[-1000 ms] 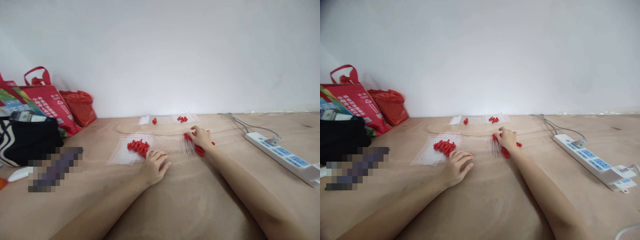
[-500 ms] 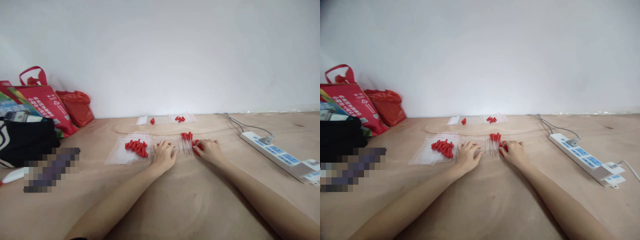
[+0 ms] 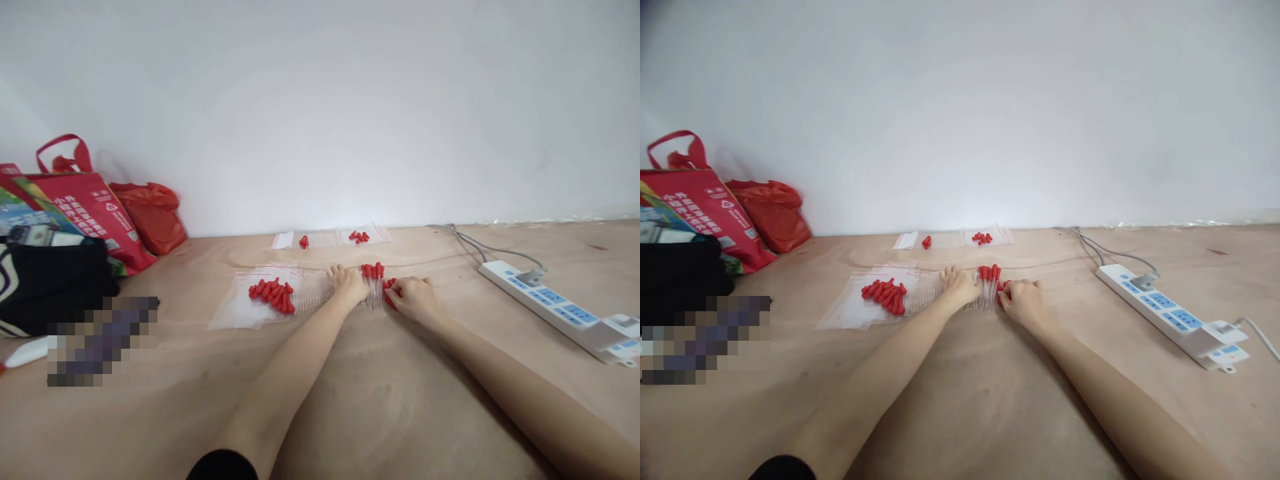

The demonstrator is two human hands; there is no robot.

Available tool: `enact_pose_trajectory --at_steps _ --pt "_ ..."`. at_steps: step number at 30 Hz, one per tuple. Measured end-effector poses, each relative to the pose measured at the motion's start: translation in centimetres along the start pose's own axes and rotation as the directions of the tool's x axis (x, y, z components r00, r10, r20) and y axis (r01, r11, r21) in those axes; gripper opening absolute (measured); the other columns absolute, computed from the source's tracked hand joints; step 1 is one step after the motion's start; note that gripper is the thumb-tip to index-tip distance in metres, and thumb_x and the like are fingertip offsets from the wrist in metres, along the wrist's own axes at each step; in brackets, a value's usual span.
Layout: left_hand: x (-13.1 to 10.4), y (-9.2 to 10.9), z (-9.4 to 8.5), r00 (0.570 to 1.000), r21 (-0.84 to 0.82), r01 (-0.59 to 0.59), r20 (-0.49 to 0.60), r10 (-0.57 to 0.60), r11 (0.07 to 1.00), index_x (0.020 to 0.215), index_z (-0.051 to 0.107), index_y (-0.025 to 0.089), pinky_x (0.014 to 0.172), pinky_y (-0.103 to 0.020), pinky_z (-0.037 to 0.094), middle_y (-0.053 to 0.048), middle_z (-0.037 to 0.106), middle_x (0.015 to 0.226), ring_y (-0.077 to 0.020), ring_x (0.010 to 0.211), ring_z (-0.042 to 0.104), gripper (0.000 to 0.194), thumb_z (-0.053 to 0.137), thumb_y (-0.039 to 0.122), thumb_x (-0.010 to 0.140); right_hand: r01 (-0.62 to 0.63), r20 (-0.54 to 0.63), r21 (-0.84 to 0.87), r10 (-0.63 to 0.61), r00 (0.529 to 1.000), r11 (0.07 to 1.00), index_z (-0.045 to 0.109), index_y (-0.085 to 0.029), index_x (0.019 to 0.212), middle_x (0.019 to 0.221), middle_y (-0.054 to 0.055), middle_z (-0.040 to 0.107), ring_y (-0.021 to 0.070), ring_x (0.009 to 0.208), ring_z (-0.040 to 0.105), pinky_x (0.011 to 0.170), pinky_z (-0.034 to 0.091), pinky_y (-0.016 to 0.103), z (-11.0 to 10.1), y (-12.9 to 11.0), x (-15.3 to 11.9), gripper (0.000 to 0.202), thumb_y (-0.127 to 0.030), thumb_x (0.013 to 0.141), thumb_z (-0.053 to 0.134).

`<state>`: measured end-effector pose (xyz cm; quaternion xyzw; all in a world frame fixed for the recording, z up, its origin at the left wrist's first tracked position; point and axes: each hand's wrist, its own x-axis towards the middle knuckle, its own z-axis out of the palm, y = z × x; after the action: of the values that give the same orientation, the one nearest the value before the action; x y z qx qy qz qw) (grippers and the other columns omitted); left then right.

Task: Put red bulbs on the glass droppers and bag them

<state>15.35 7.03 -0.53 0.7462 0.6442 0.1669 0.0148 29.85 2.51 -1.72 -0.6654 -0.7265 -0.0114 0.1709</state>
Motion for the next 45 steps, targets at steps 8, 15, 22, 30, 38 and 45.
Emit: enact_pose_trajectory --at_steps 8,15,22,30,38,45 --pt "-1.5 -2.9 -3.3 0.989 -0.117 -0.140 0.028 0.144 0.983 0.074 0.059 0.014 0.066 -0.031 0.041 -0.009 0.062 0.079 -0.0212 0.076 0.056 0.015 0.047 0.022 0.077 -0.046 -0.160 0.234 0.085 0.983 0.971 0.058 -0.020 0.066 0.071 0.005 0.063 0.0208 0.072 0.054 0.064 0.033 0.030 -0.6 0.5 0.5 0.022 -0.034 0.076 0.046" --pt "-7.1 -9.7 -4.7 0.850 -0.201 -0.524 -0.176 0.496 0.827 0.078 0.050 0.017 0.064 -0.028 0.040 -0.001 0.060 0.070 -0.0152 0.065 0.055 0.013 0.041 0.023 0.085 0.285 -0.289 0.451 -0.164 0.943 0.846 0.054 -0.019 0.076 0.076 0.004 0.062 0.0173 0.071 0.055 0.073 0.034 0.033 0.8 -3.0 -0.6 0.015 -0.030 0.082 0.045" --pt "-9.1 -12.5 -3.7 0.785 -0.143 -0.588 -0.336 0.520 0.796 0.081 0.054 0.018 0.069 -0.029 0.036 -0.001 0.063 0.072 -0.0142 0.069 0.056 0.016 0.040 0.022 0.088 0.549 -0.289 0.374 -0.468 0.835 0.748 0.053 -0.019 0.101 0.087 0.006 0.059 0.0171 0.081 0.054 0.071 0.035 0.032 2.7 -7.0 -2.0 0.020 -0.021 0.085 0.043" --pt "-8.9 -12.1 -3.7 0.771 -0.138 -0.615 -0.315 0.554 0.777 0.081 0.056 0.018 0.069 -0.029 0.034 0.000 0.065 0.073 -0.0138 0.069 0.056 0.015 0.042 0.021 0.087 0.575 -0.325 0.501 -0.475 0.817 0.646 0.056 -0.020 0.098 0.084 0.005 0.054 0.0150 0.080 0.053 0.069 0.041 0.030 2.8 -7.0 -2.2 0.019 -0.019 0.085 0.043" --pt "-8.8 -12.3 -3.4 0.728 -0.114 -0.656 -0.357 0.586 0.746 0.082 0.057 0.018 0.068 -0.028 0.036 -0.001 0.064 0.072 -0.0131 0.067 0.056 0.018 0.041 0.022 0.088 0.596 -0.348 0.565 -0.491 0.799 0.570 0.057 -0.020 0.100 0.086 0.006 0.055 0.0143 0.079 0.053 0.070 0.045 0.029 2.8 -7.0 -2.3 0.020 -0.019 0.084 0.044" --pt "-9.0 -12.2 -3.4 0.715 -0.120 -0.673 -0.360 0.599 0.730 0.083 0.058 0.017 0.066 -0.027 0.037 -0.002 0.063 0.071 -0.0126 0.065 0.055 0.019 0.040 0.022 0.088 0.609 -0.318 0.568 -0.535 0.783 0.554 0.058 -0.019 0.097 0.087 0.007 0.061 0.0149 0.080 0.056 0.072 0.047 0.028 2.9 -7.1 -2.5 0.020 -0.021 0.084 0.044"
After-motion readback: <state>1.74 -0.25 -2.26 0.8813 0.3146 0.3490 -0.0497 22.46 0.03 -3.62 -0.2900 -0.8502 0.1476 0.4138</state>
